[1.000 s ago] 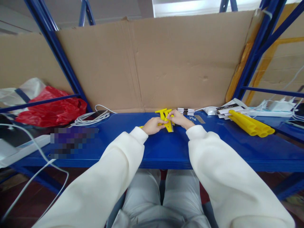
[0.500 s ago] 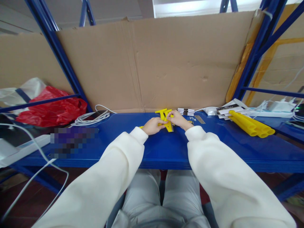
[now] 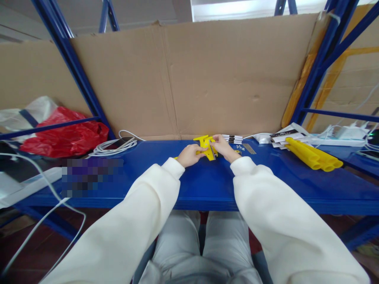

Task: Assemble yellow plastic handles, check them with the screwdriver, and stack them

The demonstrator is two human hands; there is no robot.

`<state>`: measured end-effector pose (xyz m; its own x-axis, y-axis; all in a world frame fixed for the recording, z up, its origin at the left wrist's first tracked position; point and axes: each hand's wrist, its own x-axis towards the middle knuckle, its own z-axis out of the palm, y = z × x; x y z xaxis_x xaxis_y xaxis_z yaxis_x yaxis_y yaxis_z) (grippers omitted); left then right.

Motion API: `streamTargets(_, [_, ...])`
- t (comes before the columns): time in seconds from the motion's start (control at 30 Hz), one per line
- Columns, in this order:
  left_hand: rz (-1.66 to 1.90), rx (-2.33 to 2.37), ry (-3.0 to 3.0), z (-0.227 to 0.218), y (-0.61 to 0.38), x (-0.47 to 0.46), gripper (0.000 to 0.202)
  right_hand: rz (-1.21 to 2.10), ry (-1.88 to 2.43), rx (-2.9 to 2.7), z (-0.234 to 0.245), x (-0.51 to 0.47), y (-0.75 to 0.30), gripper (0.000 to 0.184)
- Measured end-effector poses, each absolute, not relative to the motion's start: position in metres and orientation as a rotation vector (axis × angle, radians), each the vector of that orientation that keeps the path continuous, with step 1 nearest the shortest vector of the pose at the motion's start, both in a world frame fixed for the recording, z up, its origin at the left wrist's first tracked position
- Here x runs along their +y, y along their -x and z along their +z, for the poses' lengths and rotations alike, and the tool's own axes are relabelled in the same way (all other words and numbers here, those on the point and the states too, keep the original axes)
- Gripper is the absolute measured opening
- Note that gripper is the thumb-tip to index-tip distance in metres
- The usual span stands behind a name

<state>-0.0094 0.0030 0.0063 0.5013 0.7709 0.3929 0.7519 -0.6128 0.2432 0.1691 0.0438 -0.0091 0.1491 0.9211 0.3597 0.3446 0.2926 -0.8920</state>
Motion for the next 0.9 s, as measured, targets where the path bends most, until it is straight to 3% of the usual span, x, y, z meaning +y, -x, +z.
streamTargets(0.2, [0.877, 1.496, -2.598, 0.009, 0.011, 0.003, 0.034, 0.817, 1.276, -1.507, 0.000, 0.030, -0.167, 0.002])
streamTargets(0.43, [0.873, 1.364, -2.644, 0.008, 0.010, 0.004, 0.040, 0.972, 1.182, -1.463, 0.006, 0.021, -0.163, 0.019])
streamTargets(0.6, [0.709, 1.441, -2.727, 0.005, 0.011, 0.000, 0.057, 1.004, 1.184, -1.428, 0.006, 0.020, -0.161, 0.015])
streamTargets(0.73, [0.553, 1.535, -2.766, 0.006, 0.011, -0.004, 0.057, 1.026, 1.186, -1.409, 0.005, 0.019, -0.159, 0.013])
streamTargets(0.9, [0.600, 1.535, -2.743, 0.008, 0.010, -0.005, 0.056, 0.986, 1.135, -1.479, 0.003, 0.021, -0.159, 0.017])
